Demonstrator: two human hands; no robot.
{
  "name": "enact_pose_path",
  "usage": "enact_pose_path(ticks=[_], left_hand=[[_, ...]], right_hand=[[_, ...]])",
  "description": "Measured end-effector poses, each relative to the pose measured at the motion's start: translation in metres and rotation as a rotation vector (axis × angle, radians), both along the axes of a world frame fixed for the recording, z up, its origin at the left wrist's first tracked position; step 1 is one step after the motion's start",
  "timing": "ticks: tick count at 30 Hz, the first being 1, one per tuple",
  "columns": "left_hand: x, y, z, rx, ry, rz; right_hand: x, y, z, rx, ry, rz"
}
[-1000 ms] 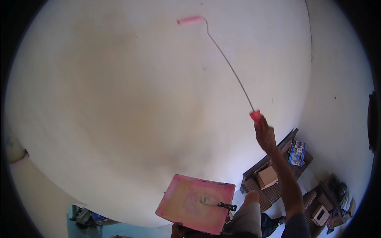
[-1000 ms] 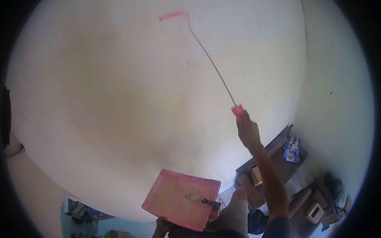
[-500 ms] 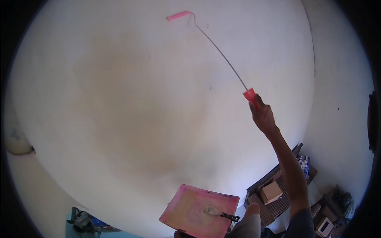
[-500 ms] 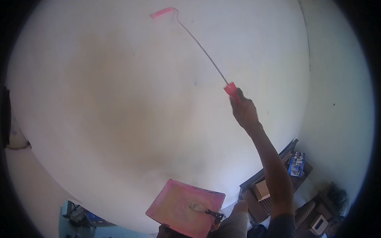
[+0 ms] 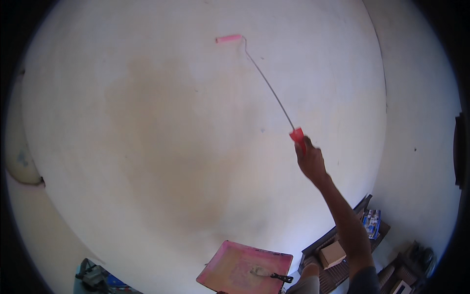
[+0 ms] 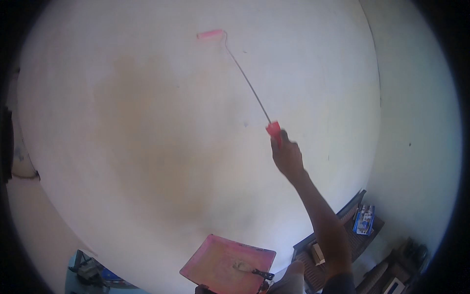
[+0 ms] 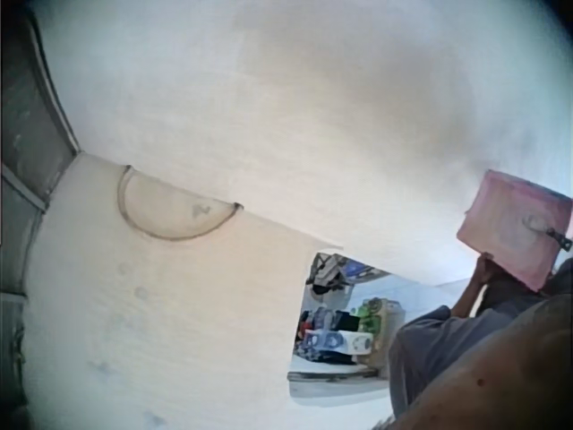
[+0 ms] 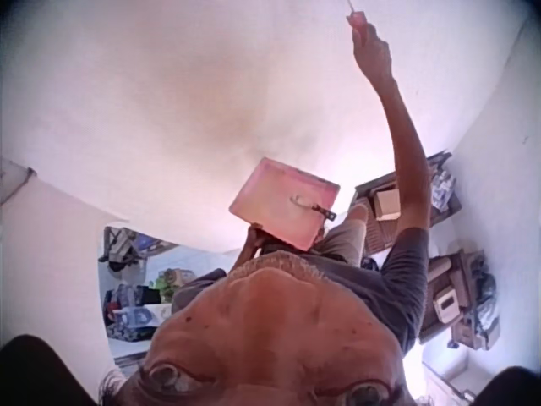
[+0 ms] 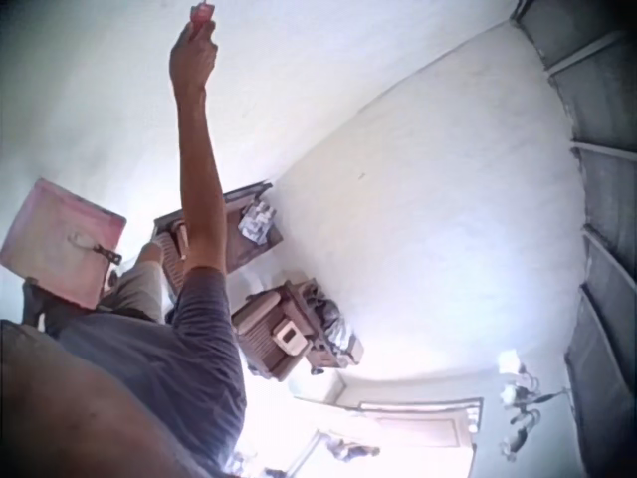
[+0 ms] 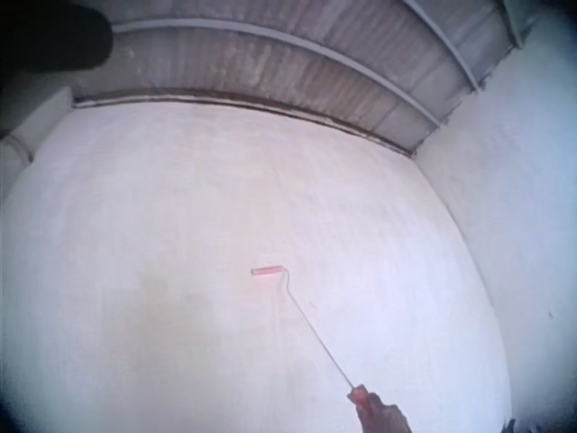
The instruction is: The person paints a ceiling by dipping a roller into a tray of pink paint and rolling it across the surface while standing on a ladder.
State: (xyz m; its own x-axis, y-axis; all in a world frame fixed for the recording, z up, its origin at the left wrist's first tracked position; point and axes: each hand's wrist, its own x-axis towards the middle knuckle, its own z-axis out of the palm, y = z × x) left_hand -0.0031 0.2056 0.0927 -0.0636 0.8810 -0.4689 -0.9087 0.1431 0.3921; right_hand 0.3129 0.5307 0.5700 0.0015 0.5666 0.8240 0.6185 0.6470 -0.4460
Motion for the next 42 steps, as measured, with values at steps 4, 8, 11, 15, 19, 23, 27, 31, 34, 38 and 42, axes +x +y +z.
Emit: enact_pose_path(ticks=[4,8,11,15,19,23,27,31,34,38,42], left_hand=[[0.000,0.006,-0.004,-0.006,-0.010,-0.020],[0.001,-0.002,-0.011,-0.022,-0.025,-0.019],[0.001,-0.008,-0.018,-0.025,-0.039,-0.016],[0.002,-0.012,-0.012,-0.020,-0.045,-0.008],[-0.006,-0.016,-0.009,0.001,-0.016,0.063],[0.003,-0.001,-0.010,-0.032,0.234,0.130],[0.004,-0.011,0.000,0.025,0.099,0.112],[0.015,-0.008,0.051,-0.022,0.072,0.100],[0.014,-0.002,0.048,0.014,0.041,0.036],[0.003,-0.011,0.018,0.140,0.001,0.051],[0.014,0.001,0.049,0.061,0.087,0.031]], right_hand=[[-0.011,0.029,0.073,0.164,0.030,0.014],[-0.016,0.021,0.074,0.142,0.046,0.063],[-0.011,-0.002,0.015,0.011,0.050,0.054],[0.018,-0.038,-0.089,-0.197,0.009,0.050],[0.045,-0.087,-0.159,-0.292,-0.003,-0.002],[0.110,-0.141,-0.209,-0.433,-0.177,-0.045],[0.150,-0.206,-0.220,-0.723,-0.298,0.052],[0.195,-0.247,-0.218,-0.715,-0.707,0.007],[0.192,-0.259,-0.206,-0.797,-0.741,0.111],[0.184,-0.242,-0.208,-0.782,-0.868,0.163],[0.174,-0.217,-0.210,-0.842,-0.988,0.162]])
